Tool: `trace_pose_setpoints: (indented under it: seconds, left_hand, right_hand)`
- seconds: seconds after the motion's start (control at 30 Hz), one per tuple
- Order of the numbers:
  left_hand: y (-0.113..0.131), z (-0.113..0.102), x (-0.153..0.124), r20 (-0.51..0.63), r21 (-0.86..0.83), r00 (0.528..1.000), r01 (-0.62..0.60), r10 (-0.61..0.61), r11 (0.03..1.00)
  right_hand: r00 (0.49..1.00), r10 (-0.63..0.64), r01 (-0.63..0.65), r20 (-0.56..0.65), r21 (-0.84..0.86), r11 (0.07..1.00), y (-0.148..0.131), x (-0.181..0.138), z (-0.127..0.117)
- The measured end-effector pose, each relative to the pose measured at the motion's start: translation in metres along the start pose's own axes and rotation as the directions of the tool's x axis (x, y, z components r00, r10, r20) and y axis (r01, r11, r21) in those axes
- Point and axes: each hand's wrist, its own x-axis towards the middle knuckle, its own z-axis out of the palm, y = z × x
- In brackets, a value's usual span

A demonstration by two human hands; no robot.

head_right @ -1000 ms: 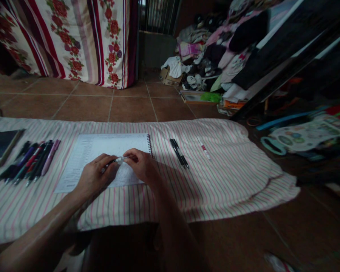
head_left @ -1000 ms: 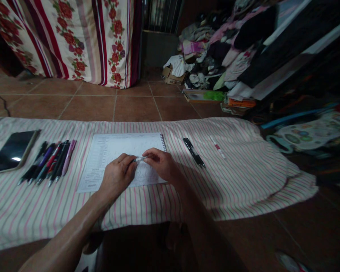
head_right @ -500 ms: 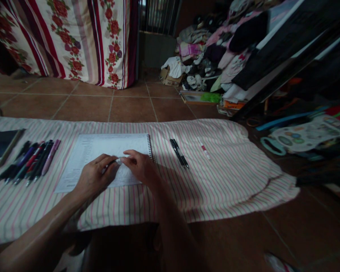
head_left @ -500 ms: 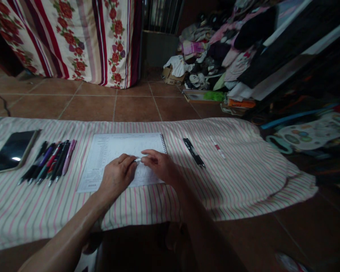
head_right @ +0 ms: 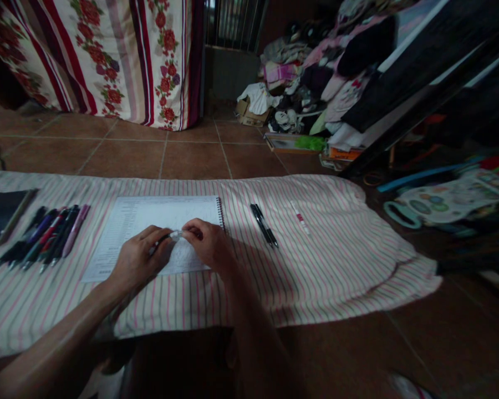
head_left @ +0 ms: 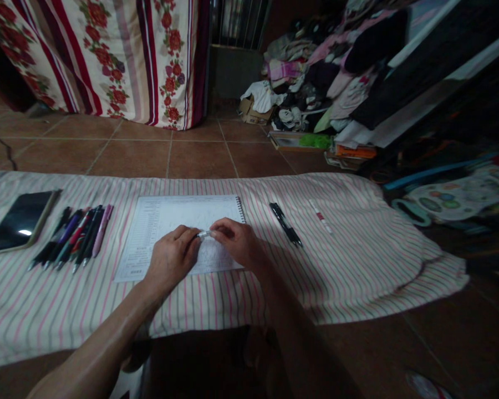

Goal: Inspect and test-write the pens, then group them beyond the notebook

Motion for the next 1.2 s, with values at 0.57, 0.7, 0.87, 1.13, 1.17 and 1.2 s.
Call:
trace_pose_setpoints:
  seconds: [0.57, 0.7, 0.87, 1.13, 1.17, 1.2]
  left_hand:
    - [0.0000, -0.0018, 0.0012, 0.009, -0.043, 0.999, 0.054, -0.054, 0.998]
    - [0.0006, -0.0014, 0.0009, -0.002, -0.032, 0.999, 0.035, -0.035, 0.999]
    - [0.0012, -0.0008, 0.0010, -0.016, -0.022, 1.000, 0.007, -0.008, 1.000]
    - [0.0020, -0.0011, -0.0002, 0.000, -0.029, 1.000, -0.017, 0.017, 0.999]
    - [0.0020, -0.0012, -0.0001, 0.005, -0.031, 1.000, -0.013, 0.013, 0.999]
    - [0.0020, -0.0013, 0.0000, 0.010, -0.031, 1.000, -0.008, 0.008, 0.999]
  right_hand:
    - [0.999, -0.042, 0.042, 0.001, -0.012, 0.999, 0.0005, -0.0012, 0.0007]
    - [0.998, -0.066, 0.066, -0.016, -0.025, 0.998, 0.0011, 0.0002, 0.0011]
    - [0.999, -0.043, 0.043, 0.001, -0.044, 0.998, -0.0007, 0.0001, 0.0004]
    - [0.999, -0.037, 0.041, 0.037, -0.128, 0.991, -0.0001, -0.0018, -0.0002]
    - [0.999, -0.036, 0.041, 0.040, -0.120, 0.992, 0.0002, -0.0018, -0.0002]
    - [0.999, -0.033, 0.037, 0.040, -0.101, 0.994, 0.0004, -0.0017, -0.0002]
